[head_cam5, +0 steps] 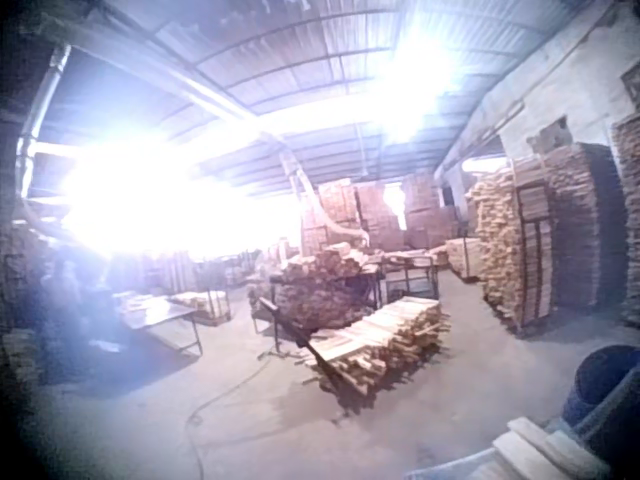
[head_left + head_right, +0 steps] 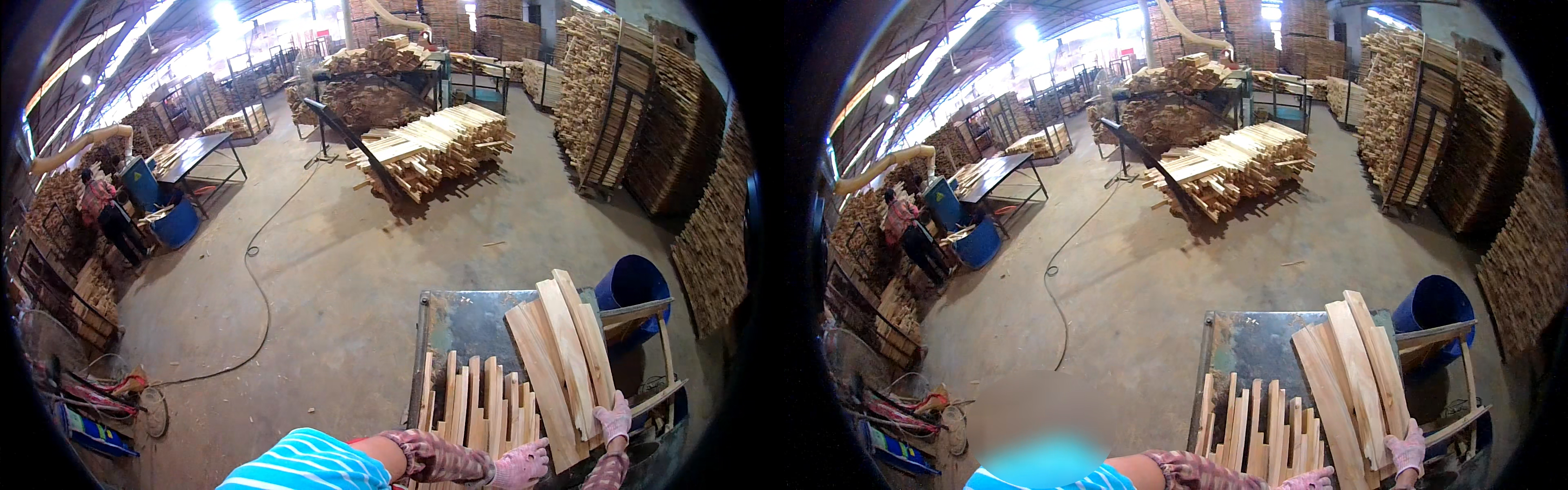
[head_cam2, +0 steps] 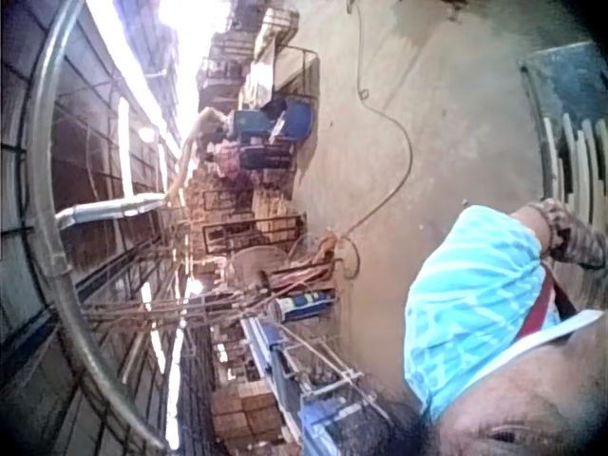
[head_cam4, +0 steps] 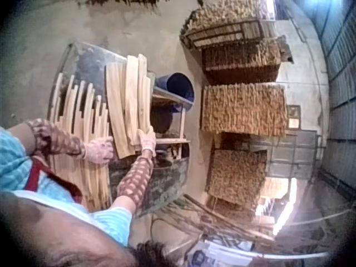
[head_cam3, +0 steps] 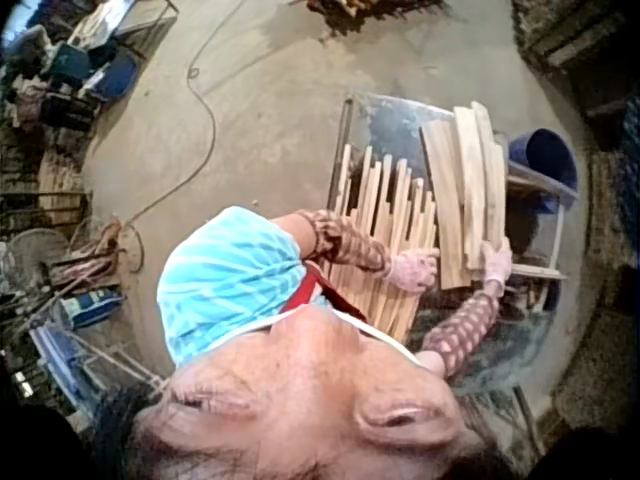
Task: The person stacks thin wooden planks on a metal workbench in a workshop. They pick up planks from a pile, align them, and place them into a neat stack, occasionally adjusting the pile to maintain order.
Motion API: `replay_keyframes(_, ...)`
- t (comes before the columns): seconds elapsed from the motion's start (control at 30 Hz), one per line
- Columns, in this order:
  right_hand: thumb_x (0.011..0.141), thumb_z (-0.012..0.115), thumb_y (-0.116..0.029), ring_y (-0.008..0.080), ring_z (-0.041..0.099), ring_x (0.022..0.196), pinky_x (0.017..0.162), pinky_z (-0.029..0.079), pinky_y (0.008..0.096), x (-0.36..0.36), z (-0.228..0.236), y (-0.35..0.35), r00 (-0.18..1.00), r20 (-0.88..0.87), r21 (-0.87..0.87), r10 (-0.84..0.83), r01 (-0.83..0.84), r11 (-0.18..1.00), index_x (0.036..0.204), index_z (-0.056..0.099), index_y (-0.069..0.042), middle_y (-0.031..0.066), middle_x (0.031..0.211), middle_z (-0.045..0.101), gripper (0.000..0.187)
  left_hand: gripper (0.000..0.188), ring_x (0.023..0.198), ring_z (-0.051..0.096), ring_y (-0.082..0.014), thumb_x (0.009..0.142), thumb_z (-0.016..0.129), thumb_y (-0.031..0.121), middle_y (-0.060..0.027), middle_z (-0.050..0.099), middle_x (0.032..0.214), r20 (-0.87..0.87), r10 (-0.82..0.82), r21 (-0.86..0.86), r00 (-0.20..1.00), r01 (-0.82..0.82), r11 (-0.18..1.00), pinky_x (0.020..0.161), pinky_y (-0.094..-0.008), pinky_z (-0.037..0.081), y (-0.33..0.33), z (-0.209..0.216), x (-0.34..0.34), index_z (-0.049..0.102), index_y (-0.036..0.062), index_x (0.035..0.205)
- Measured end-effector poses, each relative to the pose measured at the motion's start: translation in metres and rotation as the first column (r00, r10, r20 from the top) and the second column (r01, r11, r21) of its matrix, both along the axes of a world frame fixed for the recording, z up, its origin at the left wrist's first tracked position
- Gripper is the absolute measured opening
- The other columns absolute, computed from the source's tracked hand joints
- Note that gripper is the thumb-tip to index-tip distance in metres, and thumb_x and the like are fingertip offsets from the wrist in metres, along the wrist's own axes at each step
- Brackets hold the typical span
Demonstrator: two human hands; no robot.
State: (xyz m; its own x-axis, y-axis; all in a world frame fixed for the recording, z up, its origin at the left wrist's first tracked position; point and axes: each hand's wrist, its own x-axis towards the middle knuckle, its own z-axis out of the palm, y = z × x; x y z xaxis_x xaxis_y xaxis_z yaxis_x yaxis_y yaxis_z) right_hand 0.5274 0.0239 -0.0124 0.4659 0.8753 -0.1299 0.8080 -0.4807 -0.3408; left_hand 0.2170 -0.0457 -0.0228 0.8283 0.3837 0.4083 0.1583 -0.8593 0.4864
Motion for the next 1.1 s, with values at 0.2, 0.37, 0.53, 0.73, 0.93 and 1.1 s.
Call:
replay_keyframes(0.2,0.08,0.076,-0.013,0.0414,0.058,0.125,0.112,0.044,0.0425,-0.003,-0.006,-0.022,0.99,-0.143,0.314,0.014,0.032,0.949,0.14,0.056,0.003,0.0254,0.13,0.063,0.066,0.021,0.094,0.058,-0.0246,0.084,0.065,0.031,-0.0044,0.061,0.083,-0.135,-0.04,-0.087,0.99,0.028,0.996,0.108,-0.0432,0.034,0.002,-0.02,0.007,0.066,0.012,0.075)
replay_keyframes(0.37,0.091,0.063,-0.022,0.0181,0.056,0.086,0.077,0.046,0.0353,-0.037,0.045,-0.099,0.672,-0.741,0.231,0.008,0.242,0.942,0.104,0.067,0.002,0.0057,0.091,0.064,0.028,0.019,0.088,0.06,-0.0286,0.076,0.065,0.031,-0.0075,0.058,0.08,-0.054,0.06,0.219,0.997,-0.047,0.975,0.092,-0.0473,0.048,0.001,-0.047,0.026,0.061,0.0124,0.075)
replay_keyframes(0.53,0.1,0.058,-0.018,0.0362,0.067,0.095,0.081,0.055,0.0377,-0.032,0.047,-0.172,0.8,0.198,0.22,0.567,-0.6,0.769,0.108,0.071,0.001,0.0172,0.101,0.072,0.024,0.019,0.072,0.07,-0.0309,0.082,0.068,0.025,-0.0133,0.07,0.071,-0.489,-0.091,-0.068,0.868,0.066,0.996,0.064,-0.0475,0.055,0.019,0.018,0.03,0.077,0.0113,0.073)
replay_keyframes(0.73,0.1,0.067,-0.029,0.0138,0.066,0.098,0.092,0.052,0.0302,-0.046,0.014,-0.227,0.661,-0.749,0.232,0.045,0.197,0.953,0.116,0.076,-0.001,0.0051,0.104,0.077,0.033,0.022,0.096,0.065,-0.0339,0.089,0.07,0.034,-0.0108,0.072,0.093,-0.192,0.009,0.027,0.981,-0.004,1.0,0.095,-0.0488,0.046,0.015,-0.006,0.026,0.077,0.0136,0.087)
replay_keyframes(0.93,0.098,0.071,-0.028,0.0118,0.065,0.102,0.094,0.051,0.0292,-0.05,-0.001,-0.239,0.526,-0.849,0.164,-0.055,0.361,0.918,0.117,0.077,-0.002,0.0033,0.109,0.077,0.033,0.02,0.096,0.065,-0.0335,0.087,0.072,0.032,-0.0107,0.072,0.091,-0.206,0.009,0.033,0.979,-0.002,0.999,0.095,-0.0475,0.047,0.009,-0.005,0.029,0.077,0.0129,0.087)
replay_keyframes(1.1,0.095,0.072,-0.028,0.0174,0.068,0.094,0.092,0.054,0.031,-0.043,-0.013,-0.258,0.812,-0.553,0.256,0.187,-0.048,0.965,0.107,0.074,0.003,0.0088,0.1,0.077,0.034,0.039,0.115,0.058,-0.0361,0.081,0.079,0.029,-0.0123,0.066,0.12,-0.047,0.007,0.019,0.999,-0.006,1.0,0.107,-0.0519,0.042,0.008,-0.004,0.028,0.068,0.017,0.117)
